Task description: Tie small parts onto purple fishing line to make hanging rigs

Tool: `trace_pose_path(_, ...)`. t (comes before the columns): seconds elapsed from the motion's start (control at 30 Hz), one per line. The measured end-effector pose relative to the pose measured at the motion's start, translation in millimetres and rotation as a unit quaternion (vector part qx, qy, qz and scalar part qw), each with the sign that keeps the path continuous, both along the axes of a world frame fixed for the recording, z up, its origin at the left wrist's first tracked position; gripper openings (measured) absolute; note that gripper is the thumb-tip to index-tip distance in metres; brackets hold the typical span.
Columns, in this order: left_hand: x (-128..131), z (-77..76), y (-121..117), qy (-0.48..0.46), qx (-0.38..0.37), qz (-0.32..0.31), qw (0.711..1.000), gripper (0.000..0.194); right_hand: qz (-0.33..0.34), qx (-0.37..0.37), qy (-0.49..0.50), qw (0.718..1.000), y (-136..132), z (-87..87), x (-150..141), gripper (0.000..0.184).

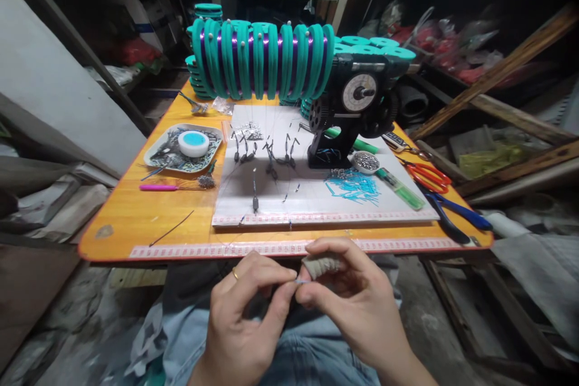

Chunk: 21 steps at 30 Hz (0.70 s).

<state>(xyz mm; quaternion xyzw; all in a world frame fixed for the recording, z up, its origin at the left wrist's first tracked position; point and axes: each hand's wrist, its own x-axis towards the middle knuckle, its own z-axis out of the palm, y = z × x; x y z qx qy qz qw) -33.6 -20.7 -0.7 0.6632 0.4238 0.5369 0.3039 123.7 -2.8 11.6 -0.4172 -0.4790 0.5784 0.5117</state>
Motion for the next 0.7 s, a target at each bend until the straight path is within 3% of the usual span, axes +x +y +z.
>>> trace_pose_path(0.13, -1, -0.9, 1, -0.029, -0.007, 0.001, 1.000, 0.025, 0.001, 0.028, -0.032, 0.999, 0, 0.7, 1, 0.038)
trace_pose_path(0.23, -3, -0.1, 2, -0.040, 0.000, 0.026, 0.999, 0.022, -0.021, 0.100, -0.092, 0.991, -1, 1.5, 6, 0.038)
trace_pose_path(0.37, -5, 1.4, 3, -0.037, 0.015, 0.037, 0.999, 0.022, -0.044, 0.187, -0.186, 0.964, -1, 3.8, 13, 0.023)
trace_pose_path(0.47, -5, 1.2, 3, -0.043, 0.015, 0.025, 0.999, 0.023, -0.033, 0.195, -0.194, 0.961, -2, 5.0, 15, 0.011)
trace_pose_path(0.7, -4, 0.7, 5, -0.044, 0.012, -0.010, 0.999, 0.024, -0.035, 0.219, -0.209, 0.953, -1, 5.8, 12, 0.008)
